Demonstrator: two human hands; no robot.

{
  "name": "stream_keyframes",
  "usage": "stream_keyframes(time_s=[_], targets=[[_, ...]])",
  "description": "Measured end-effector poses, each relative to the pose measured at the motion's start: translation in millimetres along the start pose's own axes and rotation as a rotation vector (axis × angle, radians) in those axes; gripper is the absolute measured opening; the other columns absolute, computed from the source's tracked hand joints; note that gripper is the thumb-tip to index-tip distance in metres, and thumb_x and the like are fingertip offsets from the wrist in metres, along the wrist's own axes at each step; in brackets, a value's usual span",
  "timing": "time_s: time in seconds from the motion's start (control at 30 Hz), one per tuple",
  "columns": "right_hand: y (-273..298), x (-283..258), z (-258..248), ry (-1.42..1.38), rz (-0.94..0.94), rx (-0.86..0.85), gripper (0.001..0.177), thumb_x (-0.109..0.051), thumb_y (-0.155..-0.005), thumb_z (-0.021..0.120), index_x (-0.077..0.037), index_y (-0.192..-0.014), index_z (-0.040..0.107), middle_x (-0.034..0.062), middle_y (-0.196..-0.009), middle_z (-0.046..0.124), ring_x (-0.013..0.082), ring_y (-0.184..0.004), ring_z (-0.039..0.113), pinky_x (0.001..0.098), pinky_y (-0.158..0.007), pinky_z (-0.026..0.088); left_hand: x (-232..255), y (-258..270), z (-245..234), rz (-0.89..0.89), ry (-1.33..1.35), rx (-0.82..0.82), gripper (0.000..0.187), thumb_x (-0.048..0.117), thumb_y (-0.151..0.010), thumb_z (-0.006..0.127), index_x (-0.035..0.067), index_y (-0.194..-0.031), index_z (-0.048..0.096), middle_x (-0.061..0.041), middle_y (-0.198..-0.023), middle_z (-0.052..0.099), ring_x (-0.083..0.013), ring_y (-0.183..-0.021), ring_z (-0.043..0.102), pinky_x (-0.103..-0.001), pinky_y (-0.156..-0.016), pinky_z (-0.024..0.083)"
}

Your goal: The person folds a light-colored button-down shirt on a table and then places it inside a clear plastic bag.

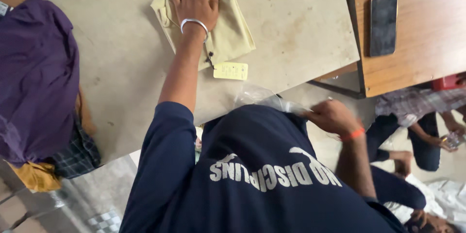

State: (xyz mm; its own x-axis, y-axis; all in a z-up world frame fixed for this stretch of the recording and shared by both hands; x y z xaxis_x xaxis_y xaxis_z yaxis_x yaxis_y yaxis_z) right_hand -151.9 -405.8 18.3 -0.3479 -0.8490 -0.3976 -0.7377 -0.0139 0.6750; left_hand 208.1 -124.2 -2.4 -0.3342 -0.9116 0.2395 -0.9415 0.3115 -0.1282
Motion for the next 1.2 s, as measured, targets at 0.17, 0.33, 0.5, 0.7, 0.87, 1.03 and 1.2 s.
stream_keyframes(time_s=[0.17,0.33,0.5,0.7,0.87,1.03,1.2], targets=[[33.1,37.7,-51.9,-0.173,-0.141,0.043,0.041,-0.035,-0.088,0.075,-0.001,-0.066,0.071,0.0127,-0.050,0.057,0.0199,-0.044,0.048,0.0390,-0.047,0.041,6.1,4.0,-0.7,-0.027,0.007,0.042,0.070,0.046,-0.099,0.062,0.007,-0.154,0.040,-0.017,-0.159,0.037,-0.0397,-0.147,0.029,-0.057,-0.119,0.020],[33.2,97.9,-63.7,-0.720,-0.324,0.071,0.035,-0.023,-0.089,0.077,-0.004,-0.063,0.063,0.0014,-0.052,0.048,0.0112,-0.047,0.041,0.0335,-0.042,0.030,14.7,11.2,0.5,-0.057,-0.005,0.015,0.072,0.048,-0.098,0.061,0.009,-0.154,0.037,-0.015,-0.160,0.033,-0.0372,-0.149,0.029,-0.057,-0.119,0.019],[2.0,92.6,-90.6,-1.376,-0.716,0.359,0.036,-0.036,-0.106,0.064,0.001,-0.105,0.063,0.0062,-0.082,0.061,0.0154,-0.073,0.055,0.0318,-0.069,0.041,6.0,8.9,12.4,-0.066,0.061,-0.045,0.077,0.046,-0.102,0.059,0.008,-0.161,0.028,-0.015,-0.167,0.024,-0.0338,-0.155,0.023,-0.056,-0.123,0.015],[-39.6,2.5,-91.1,-1.653,-0.664,0.414,0.055,-0.039,-0.100,0.059,0.000,-0.139,0.059,0.0142,-0.100,0.068,0.0234,-0.088,0.066,0.0374,-0.080,0.056,-5.5,38.5,-38.8,0.007,0.468,0.268,0.072,0.048,-0.112,0.053,0.004,-0.165,0.030,-0.015,-0.168,0.040,-0.0299,-0.158,0.041,-0.049,-0.129,0.032],[-86.1,-35.2,-79.1,-1.375,-0.666,0.333,0.027,-0.023,-0.106,0.063,-0.008,-0.084,0.061,0.0094,-0.094,0.070,0.0210,-0.089,0.068,0.0396,-0.085,0.060,27.5,111.3,-72.8,-0.040,1.757,-0.105,0.093,0.068,-0.099,0.053,0.004,-0.164,0.039,-0.015,-0.157,0.058,-0.0226,-0.133,0.066,-0.036,-0.109,0.054],[-105.8,-78.5,-70.1,-1.474,-0.808,0.054,0.034,-0.023,-0.115,0.065,-0.012,-0.083,0.061,-0.0083,-0.078,0.059,0.0036,-0.080,0.057,0.0440,-0.117,0.055,29.3,148.7,-66.6,-0.256,1.727,-0.116,0.080,0.021,-0.094,0.074,0.004,-0.159,0.031,-0.015,-0.145,0.057,-0.0142,-0.106,0.064,-0.027,-0.086,0.053],[-78.3,-153.3,-95.3,-1.255,-0.885,-0.166,0.061,-0.050,-0.098,0.074,-0.007,-0.137,0.055,0.0098,-0.140,0.056,0.0226,-0.136,0.053,0.0478,-0.121,0.041,-4.0,173.8,-59.1,-0.362,1.743,0.204,0.071,-0.009,-0.096,0.065,-0.001,-0.163,0.040,-0.020,-0.125,0.071,-0.0118,-0.086,0.066,-0.026,-0.076,0.055]])
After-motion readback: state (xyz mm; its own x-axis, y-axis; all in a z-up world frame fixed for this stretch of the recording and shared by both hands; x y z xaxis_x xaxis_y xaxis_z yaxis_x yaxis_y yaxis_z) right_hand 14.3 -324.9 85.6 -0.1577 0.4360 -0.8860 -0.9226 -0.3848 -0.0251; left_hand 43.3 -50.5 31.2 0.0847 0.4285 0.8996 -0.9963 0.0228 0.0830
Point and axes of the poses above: each hand's wrist, its own y-axis away from the middle knuckle, its own z-axis out of the palm, x = y × z, the point moved 9 cm from there along -y, towards the middle knuckle
